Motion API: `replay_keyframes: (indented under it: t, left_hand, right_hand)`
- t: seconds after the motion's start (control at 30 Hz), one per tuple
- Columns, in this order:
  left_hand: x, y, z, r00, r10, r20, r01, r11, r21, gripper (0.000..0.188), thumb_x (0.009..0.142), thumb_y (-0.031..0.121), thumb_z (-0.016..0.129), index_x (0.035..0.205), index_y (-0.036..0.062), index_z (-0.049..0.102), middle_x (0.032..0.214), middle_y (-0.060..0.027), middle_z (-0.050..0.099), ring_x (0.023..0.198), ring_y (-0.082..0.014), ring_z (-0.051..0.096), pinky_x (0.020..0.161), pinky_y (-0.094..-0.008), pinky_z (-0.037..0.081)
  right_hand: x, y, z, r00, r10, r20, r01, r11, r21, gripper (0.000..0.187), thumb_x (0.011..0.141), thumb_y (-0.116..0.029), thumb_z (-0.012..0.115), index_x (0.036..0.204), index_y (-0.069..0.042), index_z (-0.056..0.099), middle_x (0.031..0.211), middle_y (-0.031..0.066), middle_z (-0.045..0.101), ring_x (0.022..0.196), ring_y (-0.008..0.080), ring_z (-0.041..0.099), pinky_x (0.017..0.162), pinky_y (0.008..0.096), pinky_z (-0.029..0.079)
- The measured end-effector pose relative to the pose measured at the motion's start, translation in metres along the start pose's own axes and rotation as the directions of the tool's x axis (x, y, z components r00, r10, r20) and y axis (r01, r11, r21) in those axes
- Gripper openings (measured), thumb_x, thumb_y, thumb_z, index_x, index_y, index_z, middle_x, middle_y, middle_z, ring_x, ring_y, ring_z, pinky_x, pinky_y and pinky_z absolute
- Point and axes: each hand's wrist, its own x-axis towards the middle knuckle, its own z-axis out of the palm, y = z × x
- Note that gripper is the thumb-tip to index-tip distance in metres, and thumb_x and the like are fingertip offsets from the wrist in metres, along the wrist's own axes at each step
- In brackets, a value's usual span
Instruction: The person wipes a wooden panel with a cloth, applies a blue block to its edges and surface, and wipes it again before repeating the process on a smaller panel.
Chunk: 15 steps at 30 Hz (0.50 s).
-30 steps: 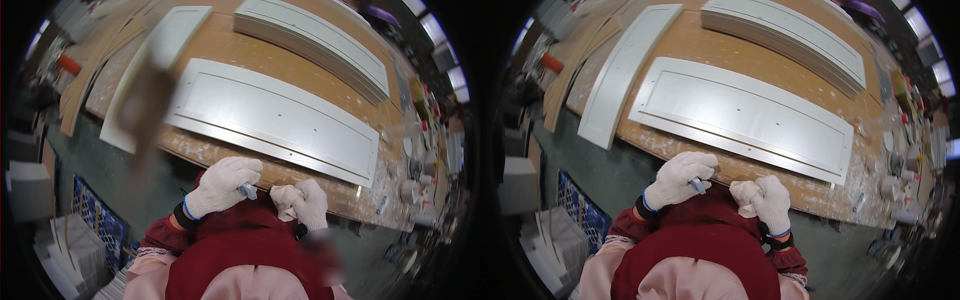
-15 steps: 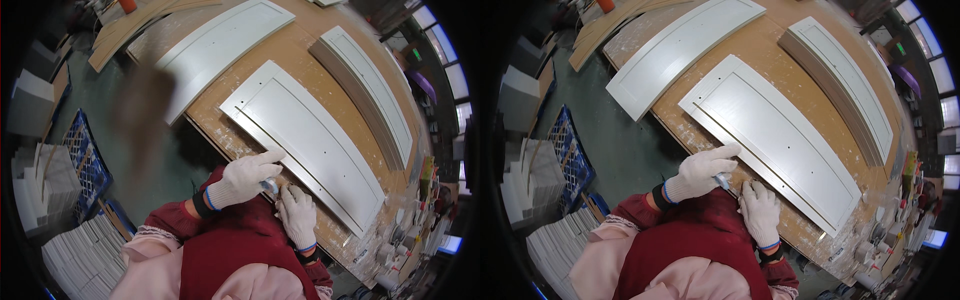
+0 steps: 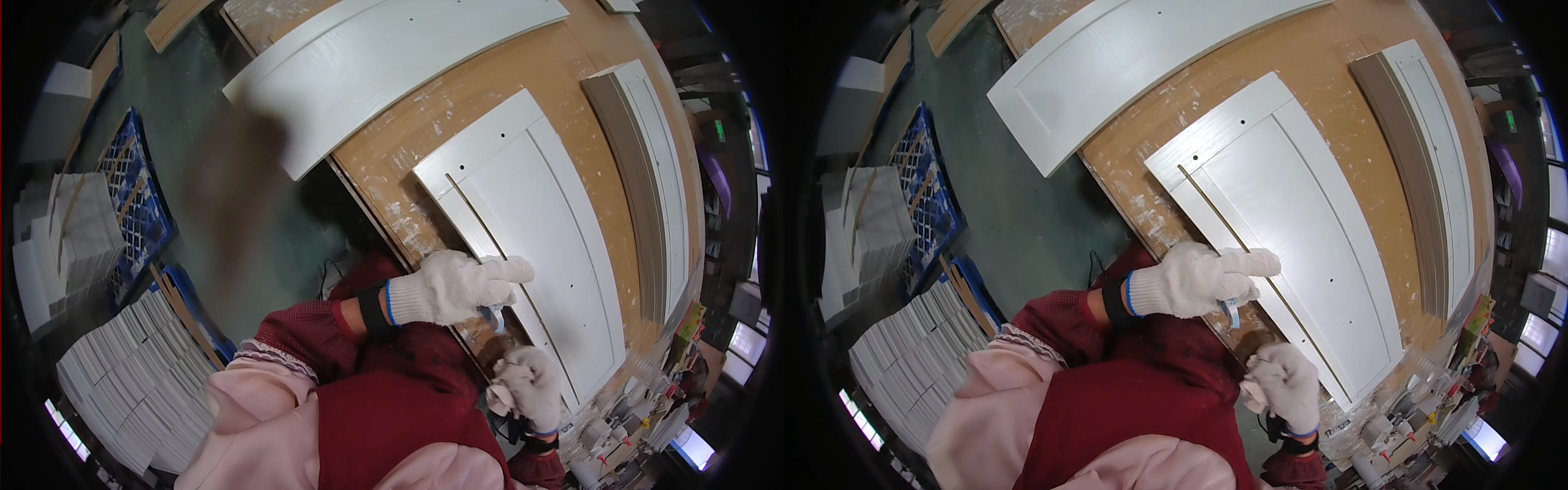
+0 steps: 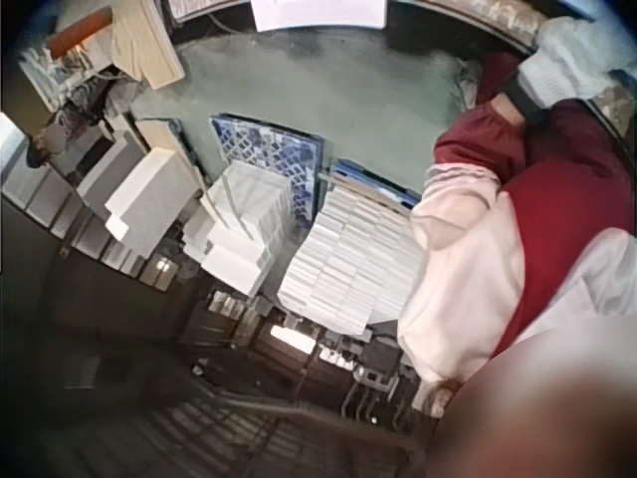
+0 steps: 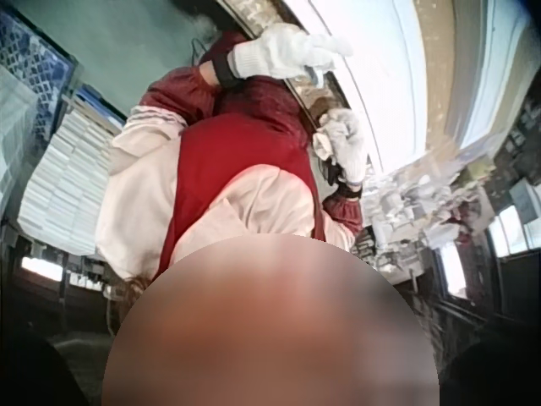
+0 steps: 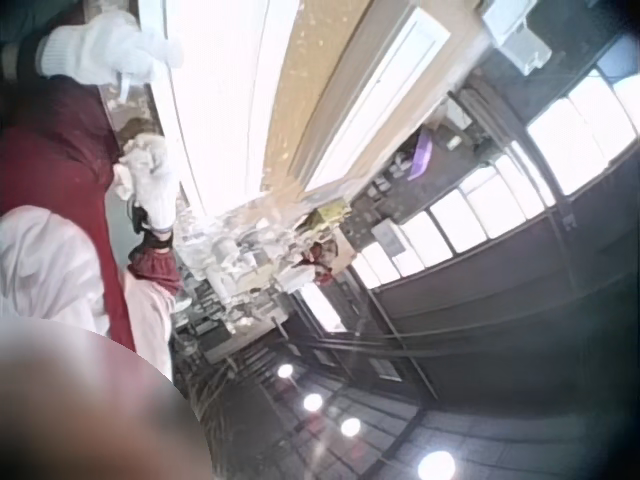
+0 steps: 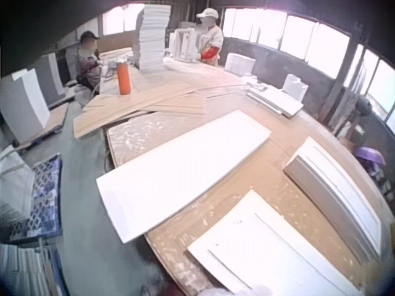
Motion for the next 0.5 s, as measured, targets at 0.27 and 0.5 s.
replay_keyframes:
  t: [0.27, 0.5]
  left_hand:
    - [-0.001, -0.005, 0.000, 0.997, 0.083, 0.007, -0.083, 0.997, -0.007, 0.017, 0.086, 0.022, 0.064, 0.099, 0.0117, 0.067, 0.122, -0.0069, 0.064, 0.075, -0.0235, 0.069, 0.055, -0.0332, 0.055]
    - [-0.001, -0.003, 0.005, 0.998, 0.050, -0.040, -0.044, 0.991, 0.123, 0.012, 0.084, 0.030, 0.063, 0.086, 0.0203, 0.068, 0.084, -0.0004, 0.065, 0.066, -0.0219, 0.065, 0.055, -0.0338, 0.053]
  right_hand:
    - [0.025, -0.129, -0.029, 0.813, -0.578, 0.075, 0.482, 0.595, -0.644, 0.020, 0.071, -0.019, 0.076, 0.083, -0.007, 0.065, 0.077, 0.0083, 0.064, 0.070, 0.0241, 0.063, 0.062, 0.0343, 0.049]
    - [0.116, -0.200, 0.035, 0.694, -0.629, 0.350, 0.661, 0.365, -0.655, 0.024, 0.078, -0.020, 0.067, 0.099, -0.009, 0.063, 0.085, 0.0120, 0.059, 0.078, 0.0317, 0.061, 0.070, 0.0386, 0.050]
